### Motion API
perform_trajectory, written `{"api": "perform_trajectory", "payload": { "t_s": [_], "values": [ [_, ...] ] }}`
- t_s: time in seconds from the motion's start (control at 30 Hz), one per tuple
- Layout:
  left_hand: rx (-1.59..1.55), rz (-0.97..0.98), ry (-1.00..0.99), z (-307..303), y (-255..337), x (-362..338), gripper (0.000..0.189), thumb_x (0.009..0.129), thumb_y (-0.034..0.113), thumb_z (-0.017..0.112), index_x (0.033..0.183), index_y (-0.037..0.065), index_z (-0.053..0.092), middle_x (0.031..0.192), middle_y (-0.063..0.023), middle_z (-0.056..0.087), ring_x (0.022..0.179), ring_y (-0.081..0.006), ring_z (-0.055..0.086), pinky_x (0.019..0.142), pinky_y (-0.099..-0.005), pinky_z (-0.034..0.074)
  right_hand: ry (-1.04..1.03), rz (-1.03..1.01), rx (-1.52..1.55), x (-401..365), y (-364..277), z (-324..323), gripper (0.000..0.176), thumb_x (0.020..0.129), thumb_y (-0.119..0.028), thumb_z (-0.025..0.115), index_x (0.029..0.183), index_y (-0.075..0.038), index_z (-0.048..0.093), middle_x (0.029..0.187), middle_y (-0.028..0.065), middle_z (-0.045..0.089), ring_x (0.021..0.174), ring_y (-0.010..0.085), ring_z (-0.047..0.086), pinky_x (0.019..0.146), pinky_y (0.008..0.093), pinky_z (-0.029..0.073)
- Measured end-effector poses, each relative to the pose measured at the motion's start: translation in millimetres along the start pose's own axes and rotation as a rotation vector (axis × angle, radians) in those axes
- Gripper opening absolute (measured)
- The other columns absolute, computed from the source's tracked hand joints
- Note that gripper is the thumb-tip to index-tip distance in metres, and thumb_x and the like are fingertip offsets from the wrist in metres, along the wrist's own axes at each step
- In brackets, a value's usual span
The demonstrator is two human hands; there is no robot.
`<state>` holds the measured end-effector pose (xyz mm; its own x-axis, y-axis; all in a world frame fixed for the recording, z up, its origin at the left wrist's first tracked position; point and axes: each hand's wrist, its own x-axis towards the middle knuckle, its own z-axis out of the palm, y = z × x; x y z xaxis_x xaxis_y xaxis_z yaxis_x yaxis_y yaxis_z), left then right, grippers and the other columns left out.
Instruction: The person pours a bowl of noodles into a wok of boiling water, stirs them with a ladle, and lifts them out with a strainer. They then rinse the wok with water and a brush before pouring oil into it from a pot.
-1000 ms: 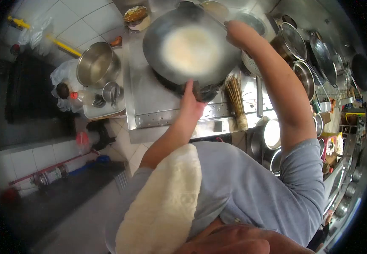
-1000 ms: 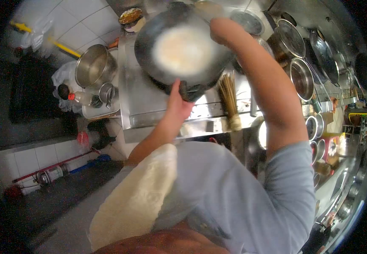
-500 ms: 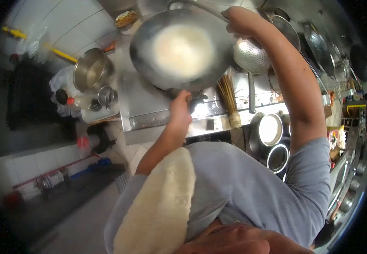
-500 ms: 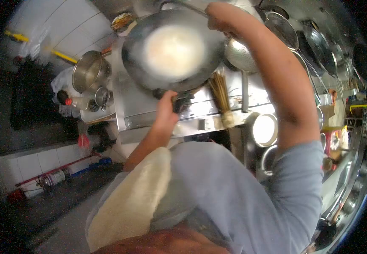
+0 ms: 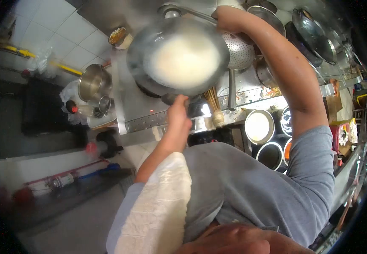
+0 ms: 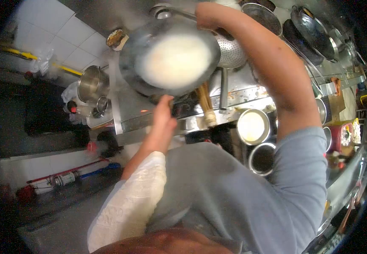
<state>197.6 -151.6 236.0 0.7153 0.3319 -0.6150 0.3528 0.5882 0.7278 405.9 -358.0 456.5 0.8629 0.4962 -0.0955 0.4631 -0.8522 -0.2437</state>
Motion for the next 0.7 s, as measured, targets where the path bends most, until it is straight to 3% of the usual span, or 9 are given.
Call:
{"api": "perform_trajectory", "payload": {
  "t_s": [0.07,0.2,0.27,0.4,0.5,0.6,0.67,0.7],
  "values": [
    [-0.048,-0.042,0.007,12,-3,-5,0.027,0.077,0.014,0.068,0.096,-0.006,0.065,0.094,-0.0096,0.065,0.082,-0.0187,0.06,0.068,-0.0333,0.047,-0.014,0.04,0.148,-11,14,-4,0.028,0.068,-0.008,0.061,0.092,0.003,0.069,0.068,0.0202,0.065,0.06,0.0317,0.065,0.06,0.0407,0.053],
    [-0.007,-0.02,-0.025,43,0,-29,0.026,0.077,0.013,0.068,0.095,-0.006,0.065,0.089,-0.0101,0.065,0.076,-0.0193,0.06,0.064,-0.0345,0.048,0.017,0.008,0.069,-18,47,-1,0.03,0.068,-0.008,0.061,0.094,0.004,0.068,0.068,0.0206,0.065,0.056,0.0315,0.064,0.056,0.0408,0.052],
    [0.114,0.028,0.014,56,-2,-33,0.02,0.083,0.022,0.065,0.088,0.003,0.064,0.081,-0.0087,0.063,0.071,-0.0208,0.063,0.06,-0.0382,0.051,0.03,0.038,0.068,-21,63,1,0.031,0.068,-0.008,0.062,0.095,0.005,0.068,0.071,0.0221,0.066,0.061,0.0322,0.065,0.059,0.0416,0.052],
    [0.201,0.052,0.021,75,-7,-31,0.021,0.082,0.022,0.065,0.088,0.002,0.065,0.081,-0.0081,0.062,0.07,-0.02,0.061,0.059,-0.0379,0.049,0.042,0.042,0.08,-30,89,2,0.031,0.068,-0.009,0.062,0.095,0.006,0.068,0.075,0.0236,0.067,0.067,0.033,0.066,0.064,0.0429,0.052],
    [0.234,0.186,0.061,95,-6,-36,0.024,0.081,0.021,0.065,0.089,-0.001,0.066,0.084,-0.0081,0.063,0.071,-0.0204,0.06,0.058,-0.0378,0.048,0.046,0.097,0.176,-34,108,5,0.032,0.068,-0.011,0.063,0.096,0.007,0.067,0.076,0.0235,0.067,0.073,0.0341,0.067,0.068,0.0432,0.051],
    [0.334,0.186,0.141,111,-1,-40,0.02,0.075,0.012,0.067,0.082,-0.006,0.065,0.078,-0.006,0.064,0.065,-0.0174,0.057,0.059,-0.034,0.044,0.092,0.109,0.221,-35,125,11,0.029,0.069,-0.01,0.064,0.092,0.007,0.067,0.073,0.0234,0.066,0.064,0.0323,0.066,0.062,0.0429,0.051],
    [0.279,0.375,0.109,121,-2,-40,0.02,0.074,0.013,0.067,0.08,-0.007,0.065,0.076,-0.0065,0.064,0.063,-0.0181,0.056,0.059,-0.0347,0.044,0.05,0.141,0.259,-38,127,8,0.024,0.069,-0.008,0.063,0.087,0.008,0.066,0.068,0.0229,0.064,0.054,0.03,0.064,0.054,0.0424,0.05],
    [0.285,0.377,0.107,122,-2,-38,0.02,0.074,0.013,0.067,0.08,-0.007,0.065,0.076,-0.0065,0.064,0.063,-0.0181,0.056,0.059,-0.0347,0.044,0.053,0.143,0.264,-39,130,9,0.024,0.069,-0.008,0.063,0.087,0.008,0.066,0.068,0.0229,0.064,0.054,0.03,0.064,0.054,0.0424,0.05]
  ]
}}
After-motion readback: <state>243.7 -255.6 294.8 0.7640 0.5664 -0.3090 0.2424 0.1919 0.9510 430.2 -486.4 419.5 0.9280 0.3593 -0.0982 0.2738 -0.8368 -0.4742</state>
